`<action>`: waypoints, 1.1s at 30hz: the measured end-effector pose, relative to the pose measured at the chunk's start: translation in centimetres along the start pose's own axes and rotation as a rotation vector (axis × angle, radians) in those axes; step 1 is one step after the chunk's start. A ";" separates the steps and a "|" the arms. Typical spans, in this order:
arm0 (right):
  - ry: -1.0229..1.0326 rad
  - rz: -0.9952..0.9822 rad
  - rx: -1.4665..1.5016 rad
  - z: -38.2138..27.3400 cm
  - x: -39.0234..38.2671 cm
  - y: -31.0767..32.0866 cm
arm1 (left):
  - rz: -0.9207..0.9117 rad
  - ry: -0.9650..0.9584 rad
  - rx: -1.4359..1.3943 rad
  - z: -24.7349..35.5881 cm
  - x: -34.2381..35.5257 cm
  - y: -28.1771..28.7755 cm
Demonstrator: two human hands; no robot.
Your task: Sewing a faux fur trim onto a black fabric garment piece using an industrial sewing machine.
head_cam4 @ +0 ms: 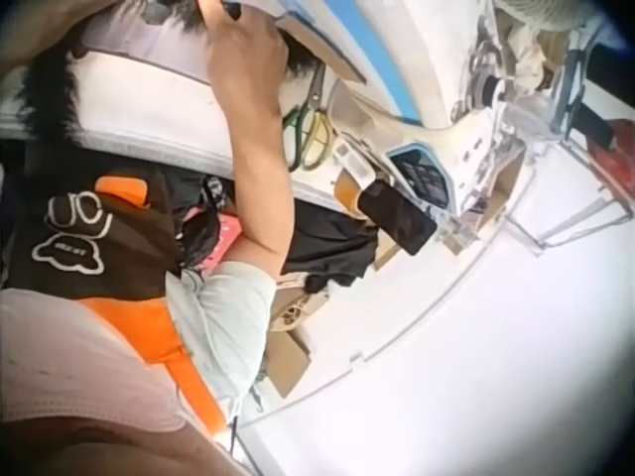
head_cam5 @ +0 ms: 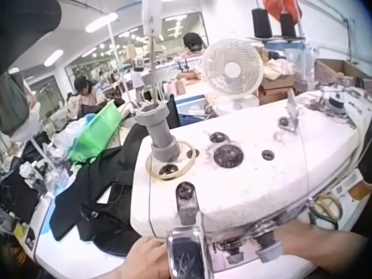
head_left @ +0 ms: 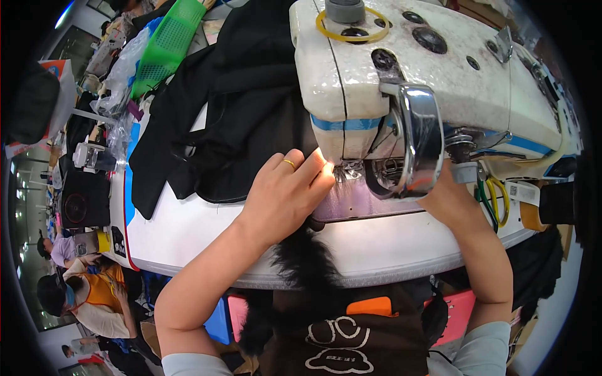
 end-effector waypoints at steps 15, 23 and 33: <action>-0.183 -0.074 0.211 1.8 -1.0 -1.1 | 0.058 0.025 -0.163 -0.4 -0.2 -0.5; -0.066 0.026 0.018 2.8 -1.9 -1.6 | 0.064 0.023 -0.177 -0.2 0.7 -0.2; -0.095 0.040 0.132 3.7 -2.2 -3.0 | 0.016 -0.013 -0.078 -0.1 1.1 -0.1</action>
Point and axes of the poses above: each hand's wrist, its own x-axis towards the middle knuckle, its own y-axis out of the back of the hand, z = x × y, the point moved 3 cm from there along x, towards the middle knuckle, and after that the axes turned 5 degrees about -x, right-handed, at the moved point
